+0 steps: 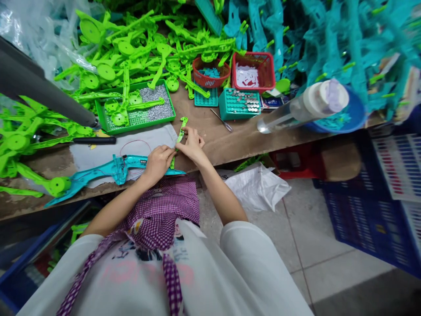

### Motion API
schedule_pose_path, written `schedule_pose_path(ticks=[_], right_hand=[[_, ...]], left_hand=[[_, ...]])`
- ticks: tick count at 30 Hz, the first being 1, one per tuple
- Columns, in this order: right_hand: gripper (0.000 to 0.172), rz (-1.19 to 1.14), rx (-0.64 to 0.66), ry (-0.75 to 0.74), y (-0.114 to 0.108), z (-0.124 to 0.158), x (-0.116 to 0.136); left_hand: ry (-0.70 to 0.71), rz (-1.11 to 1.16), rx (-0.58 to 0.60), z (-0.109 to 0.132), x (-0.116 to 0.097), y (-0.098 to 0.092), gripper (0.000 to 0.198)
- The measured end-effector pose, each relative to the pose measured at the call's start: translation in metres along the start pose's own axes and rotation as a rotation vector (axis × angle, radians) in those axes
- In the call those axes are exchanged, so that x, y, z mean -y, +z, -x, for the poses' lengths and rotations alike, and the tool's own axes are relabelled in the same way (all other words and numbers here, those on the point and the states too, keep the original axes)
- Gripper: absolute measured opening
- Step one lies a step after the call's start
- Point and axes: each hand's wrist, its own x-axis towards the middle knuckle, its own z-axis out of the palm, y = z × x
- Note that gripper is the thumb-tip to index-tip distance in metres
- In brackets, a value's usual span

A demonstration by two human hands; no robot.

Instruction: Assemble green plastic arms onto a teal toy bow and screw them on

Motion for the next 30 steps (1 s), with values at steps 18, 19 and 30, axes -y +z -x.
schedule_pose_path(ticks=[18, 19, 30], right_hand=[[0.065, -0.014, 0.014, 0.011, -0.0025, 0.0011, 0.0009], [0.065, -0.013, 0.014, 0.009, -0.0024, 0.0012, 0.0006], [0.065, 0.009, 0.010, -0.032, -0.0004, -0.0001, -0.0047]], left_hand=[[0.019, -0.011, 0.008, -0.0003, 0.0003, -0.0011, 0.029], [0.019, -0.011, 0.004, -0.0002, 0.0005, -0.0007, 0.029], [0.024, -0.018, -0.013, -0.0006, 0.0003, 0.0008, 0.026]])
